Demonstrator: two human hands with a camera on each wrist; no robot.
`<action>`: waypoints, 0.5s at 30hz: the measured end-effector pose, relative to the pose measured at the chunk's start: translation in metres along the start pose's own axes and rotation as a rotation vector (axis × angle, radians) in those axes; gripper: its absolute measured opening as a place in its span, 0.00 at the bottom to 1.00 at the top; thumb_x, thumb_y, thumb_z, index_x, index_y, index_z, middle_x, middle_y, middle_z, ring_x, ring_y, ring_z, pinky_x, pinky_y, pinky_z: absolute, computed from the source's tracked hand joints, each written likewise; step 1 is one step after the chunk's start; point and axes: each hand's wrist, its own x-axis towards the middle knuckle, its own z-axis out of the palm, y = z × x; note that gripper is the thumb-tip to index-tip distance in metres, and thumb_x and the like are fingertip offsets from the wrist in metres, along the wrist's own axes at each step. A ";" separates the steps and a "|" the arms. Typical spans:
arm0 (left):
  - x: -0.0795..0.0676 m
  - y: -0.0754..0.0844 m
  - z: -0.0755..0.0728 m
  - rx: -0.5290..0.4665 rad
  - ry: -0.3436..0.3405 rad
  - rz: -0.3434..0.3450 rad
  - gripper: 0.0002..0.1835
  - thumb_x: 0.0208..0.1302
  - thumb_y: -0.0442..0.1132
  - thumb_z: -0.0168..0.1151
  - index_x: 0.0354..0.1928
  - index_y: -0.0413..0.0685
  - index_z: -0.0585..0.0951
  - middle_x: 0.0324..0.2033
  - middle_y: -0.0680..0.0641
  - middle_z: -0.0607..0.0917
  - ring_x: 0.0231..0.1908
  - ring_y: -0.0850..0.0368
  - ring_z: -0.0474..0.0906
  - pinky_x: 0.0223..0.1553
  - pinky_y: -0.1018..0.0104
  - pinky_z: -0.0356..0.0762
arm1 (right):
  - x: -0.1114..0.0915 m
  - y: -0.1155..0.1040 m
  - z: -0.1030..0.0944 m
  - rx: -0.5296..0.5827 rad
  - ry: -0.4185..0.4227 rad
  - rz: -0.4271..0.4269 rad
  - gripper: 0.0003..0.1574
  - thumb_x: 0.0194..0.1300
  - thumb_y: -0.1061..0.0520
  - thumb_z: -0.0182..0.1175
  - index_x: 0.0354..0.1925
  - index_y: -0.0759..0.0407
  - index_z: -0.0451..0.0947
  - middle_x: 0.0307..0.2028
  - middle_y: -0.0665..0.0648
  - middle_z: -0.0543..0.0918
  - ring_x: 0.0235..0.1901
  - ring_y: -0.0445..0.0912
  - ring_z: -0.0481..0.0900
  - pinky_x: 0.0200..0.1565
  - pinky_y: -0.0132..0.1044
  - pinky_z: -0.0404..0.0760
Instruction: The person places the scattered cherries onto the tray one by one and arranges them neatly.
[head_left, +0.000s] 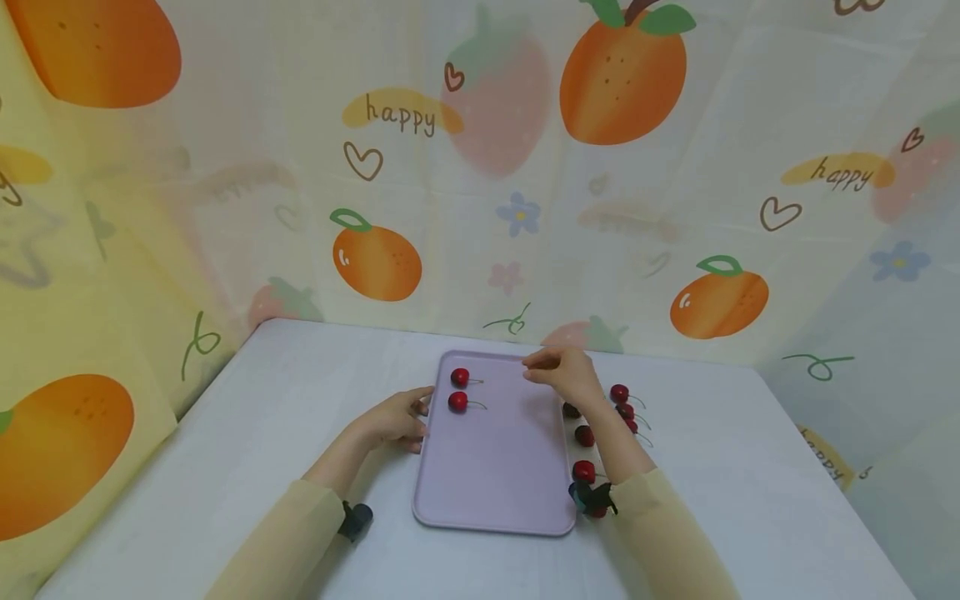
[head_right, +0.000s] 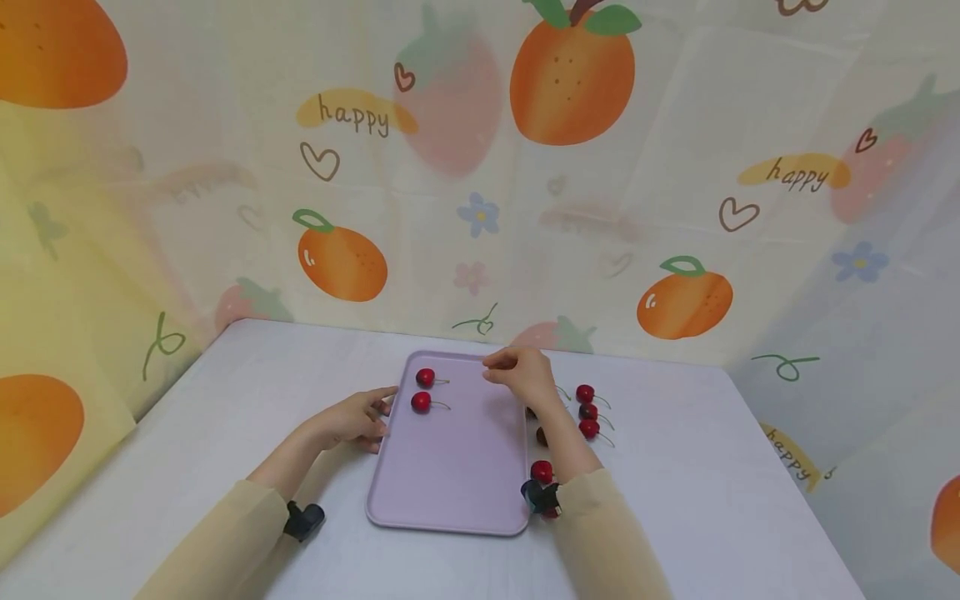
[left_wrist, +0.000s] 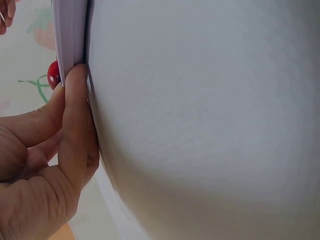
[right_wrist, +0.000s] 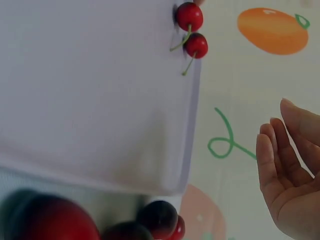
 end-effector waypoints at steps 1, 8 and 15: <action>0.000 0.000 0.000 0.003 0.000 0.000 0.43 0.59 0.20 0.58 0.76 0.42 0.56 0.52 0.38 0.70 0.29 0.57 0.74 0.29 0.68 0.87 | -0.001 0.001 -0.003 -0.007 0.001 -0.003 0.14 0.60 0.54 0.69 0.46 0.53 0.87 0.44 0.56 0.89 0.46 0.49 0.86 0.53 0.45 0.84; -0.001 0.002 0.000 0.017 0.003 -0.007 0.43 0.60 0.20 0.58 0.76 0.42 0.56 0.51 0.38 0.70 0.29 0.57 0.74 0.29 0.69 0.86 | -0.010 0.013 -0.026 -0.019 0.008 0.001 0.16 0.61 0.53 0.68 0.47 0.55 0.86 0.45 0.58 0.89 0.42 0.52 0.85 0.43 0.37 0.84; -0.002 0.003 0.000 0.007 -0.001 -0.008 0.43 0.60 0.20 0.57 0.76 0.42 0.55 0.53 0.37 0.70 0.30 0.57 0.74 0.30 0.69 0.86 | -0.021 0.028 -0.050 -0.055 0.040 -0.012 0.16 0.63 0.52 0.66 0.48 0.57 0.85 0.44 0.58 0.89 0.44 0.50 0.84 0.45 0.34 0.79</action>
